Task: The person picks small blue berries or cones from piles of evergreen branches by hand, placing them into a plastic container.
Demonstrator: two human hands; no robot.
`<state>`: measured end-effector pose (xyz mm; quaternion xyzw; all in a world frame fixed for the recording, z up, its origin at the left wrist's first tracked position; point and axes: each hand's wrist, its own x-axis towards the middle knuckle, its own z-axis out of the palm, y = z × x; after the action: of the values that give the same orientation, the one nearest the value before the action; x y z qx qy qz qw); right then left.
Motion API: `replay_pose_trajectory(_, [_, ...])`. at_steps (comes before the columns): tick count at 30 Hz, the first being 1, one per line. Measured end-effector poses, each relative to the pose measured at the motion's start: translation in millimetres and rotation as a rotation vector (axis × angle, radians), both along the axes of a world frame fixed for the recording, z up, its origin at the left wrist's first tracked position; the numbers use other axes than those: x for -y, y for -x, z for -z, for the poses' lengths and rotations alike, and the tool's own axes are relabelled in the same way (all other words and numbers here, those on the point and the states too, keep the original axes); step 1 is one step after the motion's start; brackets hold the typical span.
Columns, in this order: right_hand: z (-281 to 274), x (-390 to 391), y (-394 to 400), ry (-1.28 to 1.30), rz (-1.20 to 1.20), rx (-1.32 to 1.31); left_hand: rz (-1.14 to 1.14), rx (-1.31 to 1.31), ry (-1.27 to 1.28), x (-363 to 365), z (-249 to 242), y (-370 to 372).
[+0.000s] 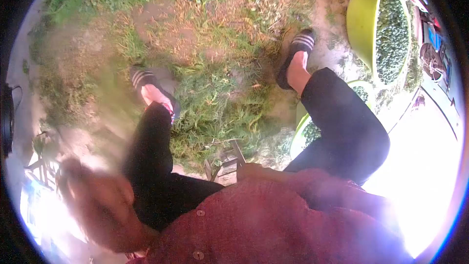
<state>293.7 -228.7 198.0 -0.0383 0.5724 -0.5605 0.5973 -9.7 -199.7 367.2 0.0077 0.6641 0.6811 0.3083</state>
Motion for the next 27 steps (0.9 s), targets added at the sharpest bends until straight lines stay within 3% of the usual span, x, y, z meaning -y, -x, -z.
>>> replay_pose_trajectory(1, [-13,-6,12,-0.083,0.008,-0.024,-0.023,-0.003,-0.005,-6,-1,5])
replay_pose_trajectory(2, [-21,-17,26,-0.182,0.021,-0.059,-0.060,-0.062,0.154,-22,-5,9])
replay_pose_trajectory(3, [-31,-27,40,-0.281,0.043,-0.089,0.050,-0.054,0.042,-28,-2,21])
replay_pose_trajectory(4, [-39,-37,52,-0.315,0.062,-0.107,0.034,-0.079,0.120,-37,-5,27])
replay_pose_trajectory(5, [-44,-51,65,-0.324,0.037,-0.187,0.010,-0.107,0.197,-45,-7,32])
replay_pose_trajectory(7, [-41,-66,75,-0.360,0.011,-0.292,0.032,-0.174,0.105,-43,0,41])
replay_pose_trajectory(9, [-33,-70,73,-0.366,-0.078,-0.192,0.051,-0.223,0.039,-40,-3,41])
replay_pose_trajectory(13, [-33,-75,67,-0.309,-0.069,-0.239,0.100,-0.267,0.259,-32,-18,22])
replay_pose_trajectory(17, [-18,-75,60,-0.297,-0.080,-0.337,0.188,-0.092,0.064,-41,-14,26])
replay_pose_trajectory(19, [-1,-66,54,-0.445,0.077,-0.396,0.287,0.003,-0.009,-48,-4,26])
replay_pose_trajectory(21, [-28,-90,80,-0.578,0.306,-0.357,0.416,0.022,0.047,-50,7,23])
replay_pose_trajectory(23, [-48,-121,98,-0.652,0.770,-0.445,0.486,0.200,-0.061,-39,16,14])
replay_pose_trajectory(24, [-51,-140,104,-0.632,0.901,-0.305,0.505,0.224,-0.088,-33,12,6])
replay_pose_trajectory(25, [-71,-162,110,-0.560,1.064,-0.292,0.519,0.256,-0.112,-25,8,-4])
replay_pose_trajectory(26, [-89,-169,110,-0.225,1.535,-0.083,0.509,0.316,-0.154,-16,3,-15])
replay_pose_trajectory(27, [-114,-176,109,-0.023,1.715,-0.116,0.510,0.341,-0.171,-8,-3,-27])
